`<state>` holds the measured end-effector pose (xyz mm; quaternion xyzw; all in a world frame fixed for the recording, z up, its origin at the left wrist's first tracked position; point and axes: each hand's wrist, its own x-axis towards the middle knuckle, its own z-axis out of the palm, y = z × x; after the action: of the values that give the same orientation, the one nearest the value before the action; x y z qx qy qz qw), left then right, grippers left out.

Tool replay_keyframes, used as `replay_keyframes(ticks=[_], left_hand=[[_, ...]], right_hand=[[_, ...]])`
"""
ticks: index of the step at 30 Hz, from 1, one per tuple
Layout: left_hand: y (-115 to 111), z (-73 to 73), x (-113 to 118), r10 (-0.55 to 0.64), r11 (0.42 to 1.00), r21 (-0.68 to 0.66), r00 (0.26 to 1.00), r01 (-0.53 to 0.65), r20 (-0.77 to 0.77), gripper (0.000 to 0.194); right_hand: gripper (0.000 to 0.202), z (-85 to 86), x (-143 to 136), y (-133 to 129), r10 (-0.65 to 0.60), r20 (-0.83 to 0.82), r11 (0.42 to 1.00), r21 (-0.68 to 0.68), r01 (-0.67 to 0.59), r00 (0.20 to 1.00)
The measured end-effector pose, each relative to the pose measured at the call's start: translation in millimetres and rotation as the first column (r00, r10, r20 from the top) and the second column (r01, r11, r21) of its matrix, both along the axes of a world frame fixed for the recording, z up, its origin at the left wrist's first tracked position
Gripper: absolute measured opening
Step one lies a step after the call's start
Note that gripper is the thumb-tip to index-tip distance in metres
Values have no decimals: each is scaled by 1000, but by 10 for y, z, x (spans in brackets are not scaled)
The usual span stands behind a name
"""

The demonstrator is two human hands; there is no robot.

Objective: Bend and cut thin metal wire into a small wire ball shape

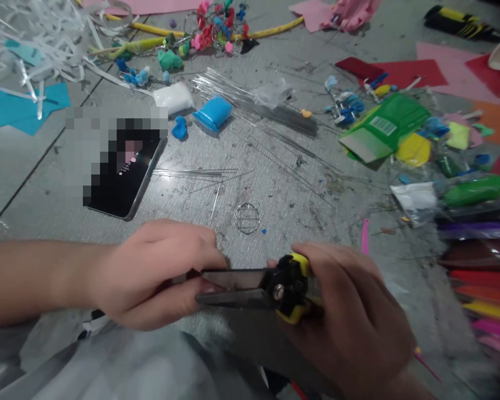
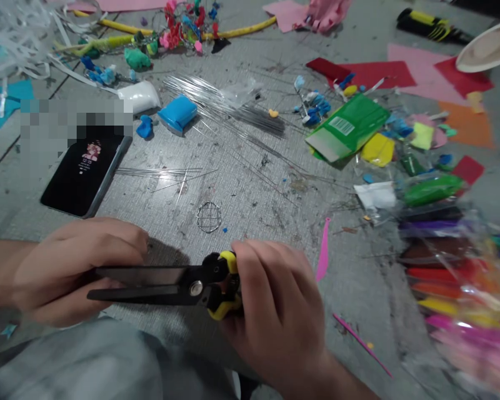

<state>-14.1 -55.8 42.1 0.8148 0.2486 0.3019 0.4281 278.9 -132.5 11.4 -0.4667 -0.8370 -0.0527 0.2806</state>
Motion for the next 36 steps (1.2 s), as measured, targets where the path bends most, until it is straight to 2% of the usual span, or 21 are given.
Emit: replay_keyframes(ticks=[3,6,9,12,14,16,19,22,23,25,26,29,32,34,36], left_hand=[[65,54,250,36,999,-34,999,-36,5,47],[79,54,295,43,995,-87,999,-41,28,49],[37,8,52,34,988,-151,999,-28,38,36],[-6,-49,-254,-88,980,-174,996,92,34,6],[-23,-94,-354,-185,977,-105,982,187,29,13],[-38,-149,-355,-217,976,22,976,217,19,18],[-57,-211,-292,-149,967,222,984,126,93,37],[-32,-168,-298,-167,941,304,985,148,39,40],[-13,-131,-313,-227,937,260,972,234,-55,42],[27,-51,-337,-243,943,207,964,260,-104,52],[41,-19,-337,-254,945,183,961,270,-106,50],[34,17,-284,-201,974,98,979,204,-33,28],[-35,-19,-195,-78,992,-90,995,83,64,15],[-82,-51,-149,28,963,-269,992,7,127,17],[-108,-69,-121,101,886,-464,974,5,203,16]], right_hand=[[28,10,-3,-14,-1,7,1000,-27,1,1000],[31,13,-4,-25,1,-19,998,-68,-2,1000],[32,12,0,-22,42,-56,996,-73,-46,998],[31,7,0,-16,50,-54,997,-51,-53,997],[30,6,-4,-17,49,-47,998,-43,-51,998],[29,13,-7,-18,59,-53,997,-40,-61,997],[26,37,-7,-10,78,-67,995,-56,-82,995],[23,46,-5,14,89,-75,994,-56,-93,993],[22,39,-7,22,90,-84,994,-49,-94,992],[21,14,-10,28,86,-102,996,-31,-89,991],[23,-3,-12,24,75,-107,997,-18,-77,991],[35,-60,-10,-18,-41,-87,999,3,42,995],[54,-116,3,-60,-182,-55,983,8,183,982],[63,-147,15,-60,-240,-49,970,27,241,970],[69,-163,24,-38,-264,-42,963,48,266,964]])
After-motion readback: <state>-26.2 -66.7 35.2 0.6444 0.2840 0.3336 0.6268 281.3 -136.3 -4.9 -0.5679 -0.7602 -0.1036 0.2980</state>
